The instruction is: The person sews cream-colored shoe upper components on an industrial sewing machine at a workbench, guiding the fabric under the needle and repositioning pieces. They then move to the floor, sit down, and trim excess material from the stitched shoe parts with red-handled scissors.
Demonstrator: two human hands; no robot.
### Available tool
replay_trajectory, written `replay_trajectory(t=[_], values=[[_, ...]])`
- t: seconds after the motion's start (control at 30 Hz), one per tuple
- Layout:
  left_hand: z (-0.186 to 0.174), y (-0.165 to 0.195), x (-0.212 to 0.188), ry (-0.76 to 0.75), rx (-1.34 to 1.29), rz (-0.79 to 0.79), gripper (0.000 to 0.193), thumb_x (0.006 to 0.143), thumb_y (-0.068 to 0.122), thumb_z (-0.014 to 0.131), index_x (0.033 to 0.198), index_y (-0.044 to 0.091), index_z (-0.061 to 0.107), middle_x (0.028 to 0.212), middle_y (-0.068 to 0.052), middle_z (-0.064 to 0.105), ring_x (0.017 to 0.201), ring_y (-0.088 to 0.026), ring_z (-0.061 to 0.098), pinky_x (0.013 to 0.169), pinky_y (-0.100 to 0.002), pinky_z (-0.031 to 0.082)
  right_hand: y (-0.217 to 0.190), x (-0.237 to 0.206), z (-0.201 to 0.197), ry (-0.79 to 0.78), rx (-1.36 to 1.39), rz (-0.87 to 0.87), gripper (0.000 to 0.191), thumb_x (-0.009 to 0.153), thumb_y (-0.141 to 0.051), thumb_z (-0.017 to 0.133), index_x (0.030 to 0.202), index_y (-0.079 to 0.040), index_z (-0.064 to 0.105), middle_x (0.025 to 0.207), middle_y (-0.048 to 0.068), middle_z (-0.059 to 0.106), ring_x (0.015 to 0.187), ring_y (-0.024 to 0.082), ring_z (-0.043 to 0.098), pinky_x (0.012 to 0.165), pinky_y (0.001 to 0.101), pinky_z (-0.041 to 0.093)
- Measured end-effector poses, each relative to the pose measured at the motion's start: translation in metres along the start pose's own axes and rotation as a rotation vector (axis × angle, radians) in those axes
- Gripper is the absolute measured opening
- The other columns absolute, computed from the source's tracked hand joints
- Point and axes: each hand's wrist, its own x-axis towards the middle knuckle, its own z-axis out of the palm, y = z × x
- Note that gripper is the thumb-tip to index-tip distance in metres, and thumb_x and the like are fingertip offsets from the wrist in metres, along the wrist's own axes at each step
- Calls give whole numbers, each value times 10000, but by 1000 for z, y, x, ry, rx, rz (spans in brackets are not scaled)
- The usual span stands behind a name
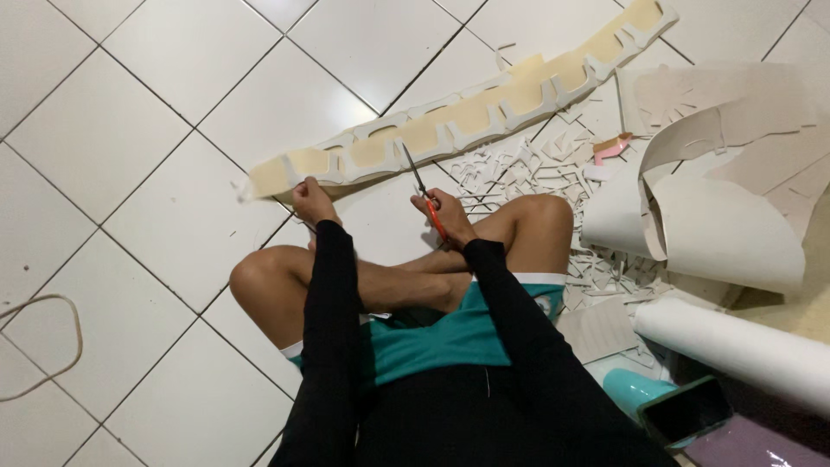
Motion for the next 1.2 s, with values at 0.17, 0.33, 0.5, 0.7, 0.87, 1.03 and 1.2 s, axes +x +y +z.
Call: replay_trajectory(t=[0.17, 0.33, 0.5, 0.7, 0.87, 1.03, 1.2], values=[[-11, -12, 0, -224, -680, -384, 216, 919, 171, 734, 1041, 0, 683, 1012, -70, 687, 916, -230, 663, 797, -413, 545, 5, -3, 1, -33, 188, -11, 387, 957, -437, 719, 965, -57, 646, 644, -33, 501, 583, 58, 450, 514, 240, 363], [-19, -6, -6, -500, -783, -378, 279, 900, 160, 759, 1110, 29, 630, 1053, -92, 676, 988, -263, 648, 824, -446, 579, 5, -20, 14, -20, 217, 22, 379, 973, -401, 748, 921, -42, 640, 652, -17, 531, 547, 54, 481, 490, 232, 416], [-23, -5, -27, -585, -993, -373, 305, 907, 199, 721, 1046, -54, 623, 997, -103, 694, 959, -256, 701, 883, -463, 626, 22, -73, 40, -169, 575, 184, 350, 993, -394, 627, 1001, -49, 573, 665, 0, 542, 458, 102, 472, 413, 267, 407], [-14, 0, -57, -695, -670, -133, 219, 869, 97, 777, 1032, -2, 670, 940, -44, 718, 843, -136, 699, 787, -326, 613, 30, -95, 49, -443, 711, 88, 464, 1099, -446, 433, 1090, -2, 565, 780, 27, 558, 594, 124, 572, 565, 287, 554], [-21, -4, -87, -701, -786, -226, 218, 966, 71, 772, 1123, -33, 663, 977, -46, 668, 849, -129, 624, 737, -310, 548, 13, -86, 39, -390, 752, 12, 480, 1074, -477, 459, 1154, -13, 553, 850, 21, 568, 657, 111, 578, 574, 267, 526], [-34, -18, -102, -671, -843, -257, 282, 960, 76, 713, 1207, -10, 607, 1052, -61, 675, 934, -149, 669, 810, -305, 575, 2, -88, 34, -331, 642, -77, 485, 1089, -493, 466, 1179, -26, 561, 836, 6, 557, 666, 72, 549, 580, 226, 484], [-40, -25, -108, -711, -856, -229, 265, 995, 73, 708, 1219, -28, 607, 1064, -83, 668, 946, -169, 666, 835, -315, 577, -8, -99, 27, -301, 625, -6, 481, 1065, -501, 491, 1111, -29, 571, 752, -14, 504, 565, 53, 476, 481, 221, 424]])
